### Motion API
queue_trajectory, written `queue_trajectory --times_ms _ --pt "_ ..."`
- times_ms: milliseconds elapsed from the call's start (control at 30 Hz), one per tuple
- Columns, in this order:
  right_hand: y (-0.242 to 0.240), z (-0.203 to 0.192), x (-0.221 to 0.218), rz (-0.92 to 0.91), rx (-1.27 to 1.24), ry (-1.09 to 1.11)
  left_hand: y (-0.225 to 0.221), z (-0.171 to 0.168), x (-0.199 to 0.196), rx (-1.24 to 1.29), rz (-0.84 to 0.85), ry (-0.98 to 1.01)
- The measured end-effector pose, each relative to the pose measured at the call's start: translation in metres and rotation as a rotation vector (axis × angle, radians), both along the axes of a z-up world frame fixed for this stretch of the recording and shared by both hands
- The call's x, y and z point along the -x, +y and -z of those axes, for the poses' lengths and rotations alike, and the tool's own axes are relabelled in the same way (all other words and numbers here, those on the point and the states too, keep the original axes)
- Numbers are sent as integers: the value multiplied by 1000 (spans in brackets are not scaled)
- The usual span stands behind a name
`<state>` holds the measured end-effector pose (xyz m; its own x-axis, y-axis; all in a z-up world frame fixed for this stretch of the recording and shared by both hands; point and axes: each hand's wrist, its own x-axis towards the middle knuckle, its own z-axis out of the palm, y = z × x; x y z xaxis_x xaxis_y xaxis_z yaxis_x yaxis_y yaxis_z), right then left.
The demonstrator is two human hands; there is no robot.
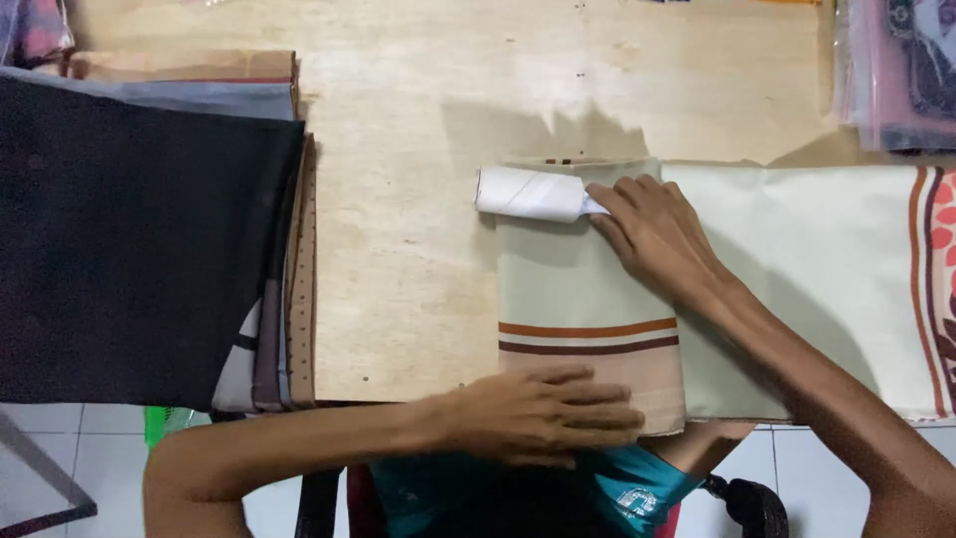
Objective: Using a lint roller to remove lint and debris from a piece of patterned fabric, including folding and unfolding the fabric to clean all sides.
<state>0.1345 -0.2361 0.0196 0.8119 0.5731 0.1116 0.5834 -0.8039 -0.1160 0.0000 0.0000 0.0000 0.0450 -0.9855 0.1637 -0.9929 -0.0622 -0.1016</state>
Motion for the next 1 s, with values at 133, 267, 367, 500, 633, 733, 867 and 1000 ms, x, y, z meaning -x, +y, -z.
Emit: queue_trajectory --times_ms 133,267,367,500,633,733,867,1000 --pt "5 -5 9 -10 21 -13 19 -35 -40 369 135 693" --pt "13 -15 24 44 113 46 34 -58 -123 539 -252 689" --pt "13 -7 45 17 168 -6 33 -56 -178 342 -352 957" --pt "9 0 78 7 172 -41 20 -80 -206 -62 -444 1229" --pt "7 8 97 -51 184 -110 21 -53 -221 -176 -550 1265" --pt "8 7 103 -60 158 -115 22 -50 -222 -207 -556 1227" --pt "6 15 115 -241 83 -167 26 -42 -219 -99 -528 1245" --pt "7 8 149 -356 -11 -71 27 -39 -213 -35 -556 1148"
